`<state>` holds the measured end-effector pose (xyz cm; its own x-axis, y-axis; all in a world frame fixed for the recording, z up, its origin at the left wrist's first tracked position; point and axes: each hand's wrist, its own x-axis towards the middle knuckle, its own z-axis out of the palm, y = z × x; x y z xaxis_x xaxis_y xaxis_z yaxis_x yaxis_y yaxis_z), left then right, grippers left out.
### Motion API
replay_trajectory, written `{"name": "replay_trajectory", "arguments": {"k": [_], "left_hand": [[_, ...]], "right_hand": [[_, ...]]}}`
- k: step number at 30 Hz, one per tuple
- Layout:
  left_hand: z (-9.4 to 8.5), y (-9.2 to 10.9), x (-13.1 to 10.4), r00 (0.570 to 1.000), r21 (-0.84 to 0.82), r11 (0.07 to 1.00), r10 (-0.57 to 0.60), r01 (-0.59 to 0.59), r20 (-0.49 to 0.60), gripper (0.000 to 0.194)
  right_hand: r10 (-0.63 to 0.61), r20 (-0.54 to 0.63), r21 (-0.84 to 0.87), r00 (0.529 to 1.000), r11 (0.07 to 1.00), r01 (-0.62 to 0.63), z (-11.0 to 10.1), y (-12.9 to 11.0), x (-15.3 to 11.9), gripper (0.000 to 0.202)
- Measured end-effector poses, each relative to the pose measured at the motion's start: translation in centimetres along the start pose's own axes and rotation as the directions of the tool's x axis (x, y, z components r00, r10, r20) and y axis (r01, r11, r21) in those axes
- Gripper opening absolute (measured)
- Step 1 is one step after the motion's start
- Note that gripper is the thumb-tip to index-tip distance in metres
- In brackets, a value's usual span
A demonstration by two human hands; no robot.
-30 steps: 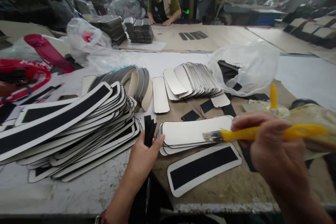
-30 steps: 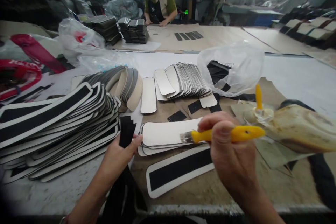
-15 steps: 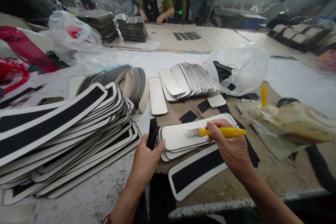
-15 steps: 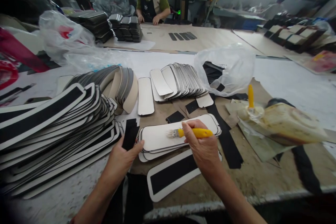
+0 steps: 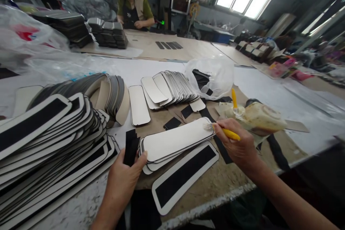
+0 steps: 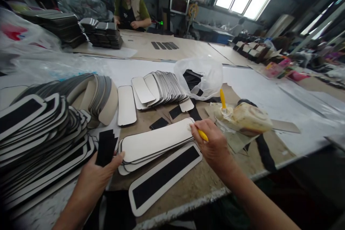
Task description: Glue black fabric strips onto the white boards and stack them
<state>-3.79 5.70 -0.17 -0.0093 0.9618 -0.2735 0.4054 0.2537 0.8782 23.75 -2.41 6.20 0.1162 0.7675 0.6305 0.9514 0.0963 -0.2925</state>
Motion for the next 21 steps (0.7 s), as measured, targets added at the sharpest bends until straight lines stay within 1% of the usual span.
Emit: {"name": "replay_trajectory", "arguments": {"k": [2, 4, 5, 6, 7, 8, 9, 10, 11, 12, 14, 15, 16, 17, 18, 19, 20, 21], "left_hand": [[-0.2, 0.3, -0.1, 1.000, -0.009, 1.000, 0.003, -0.003, 0.002, 0.038], [-0.7, 0.7, -0.4, 0.999, -0.024, 1.000, -0.003, 0.002, -0.037, 0.042], [-1.1, 0.9, -0.8, 0.998, -0.057, 0.998, -0.010, 0.007, -0.057, 0.044], [-1.5, 1.2, -1.3, 0.998, -0.118, 0.993, -0.023, 0.016, -0.055, 0.043], [-1.9, 1.6, -2.0, 0.999, -0.204, 0.978, -0.037, 0.033, -0.014, 0.040], [-2.1, 2.0, -2.8, 0.997, -0.307, 0.950, -0.043, 0.062, 0.069, 0.037], [-2.3, 2.5, -3.6, 0.982, -0.407, 0.907, -0.037, 0.111, 0.186, 0.032], [-2.4, 3.0, -4.4, 0.952, -0.473, 0.865, -0.016, 0.166, 0.304, 0.029], [-2.3, 3.4, -5.1, 0.916, -0.506, 0.836, 0.007, 0.215, 0.401, 0.027], [-2.1, 3.8, -5.8, 0.880, -0.519, 0.817, 0.029, 0.252, 0.474, 0.026], [-1.6, 4.4, -6.8, 0.822, -0.518, 0.805, 0.070, 0.288, 0.566, 0.026], [-1.3, 4.5, -7.2, 0.803, -0.512, 0.807, 0.082, 0.295, 0.591, 0.028], [-1.1, 4.5, -7.5, 0.787, -0.507, 0.807, 0.088, 0.303, 0.611, 0.029], [-1.0, 4.4, -7.6, 0.777, -0.505, 0.805, 0.090, 0.312, 0.623, 0.030], [-0.9, 4.3, -7.7, 0.773, -0.506, 0.799, 0.085, 0.323, 0.628, 0.031], [-0.8, 4.1, -7.8, 0.771, -0.508, 0.791, 0.074, 0.341, 0.632, 0.030], [-0.7, 3.9, -7.8, 0.771, -0.509, 0.783, 0.059, 0.359, 0.634, 0.030], [-0.6, 3.6, -7.8, 0.777, -0.511, 0.776, 0.045, 0.369, 0.628, 0.031]], "right_hand": [[-0.049, 0.000, -0.064, 0.999, 0.997, 0.049, -1.0, -0.5, 0.2, 0.005], [-0.090, -0.032, -0.097, 0.995, 0.991, 0.087, -2.2, -1.3, 0.4, 0.005], [-0.094, -0.055, -0.079, 0.994, 0.993, 0.089, -2.7, -1.9, 0.5, 0.006], [-0.071, -0.062, -0.030, 0.996, 0.997, 0.070, -3.0, -2.5, 0.6, 0.008], [-0.022, -0.043, 0.044, 0.999, 0.999, 0.024, -3.0, -3.2, 0.7, 0.012], [0.044, 0.007, 0.136, 0.999, 0.990, -0.045, -2.7, -3.9, 0.7, 0.016], [0.113, 0.097, 0.228, 0.989, 0.964, -0.133, -2.2, -4.7, 0.7, 0.020], [0.168, 0.213, 0.312, 0.963, 0.922, -0.230, -1.4, -5.6, 0.7, 0.025], [0.198, 0.335, 0.383, 0.921, 0.864, -0.326, -0.4, -6.5, 0.7, 0.028], [0.202, 0.450, 0.447, 0.870, 0.792, -0.416, 0.6, -7.5, 0.6, 0.029], [0.159, 0.638, 0.547, 0.753, 0.595, -0.589, 2.7, -9.3, 0.3, 0.027], [0.130, 0.710, 0.565, 0.693, 0.484, -0.669, 3.6, -10.1, 0.1, 0.026], [0.108, 0.760, 0.564, 0.641, 0.383, -0.732, 4.3, -10.7, 0.0, 0.027], [0.102, 0.792, 0.550, 0.601, 0.308, -0.776, 4.8, -11.1, -0.1, 0.028], [0.113, 0.809, 0.535, 0.577, 0.267, -0.802, 5.1, -11.3, -0.2, 0.030], [0.137, 0.807, 0.530, 0.574, 0.259, -0.807, 5.2, -11.3, -0.2, 0.030], [0.166, 0.788, 0.538, 0.592, 0.279, -0.795, 5.1, -11.2, -0.2, 0.031], [0.198, 0.755, 0.557, 0.625, 0.309, -0.771, 5.0, -10.9, -0.2, 0.031]]}}
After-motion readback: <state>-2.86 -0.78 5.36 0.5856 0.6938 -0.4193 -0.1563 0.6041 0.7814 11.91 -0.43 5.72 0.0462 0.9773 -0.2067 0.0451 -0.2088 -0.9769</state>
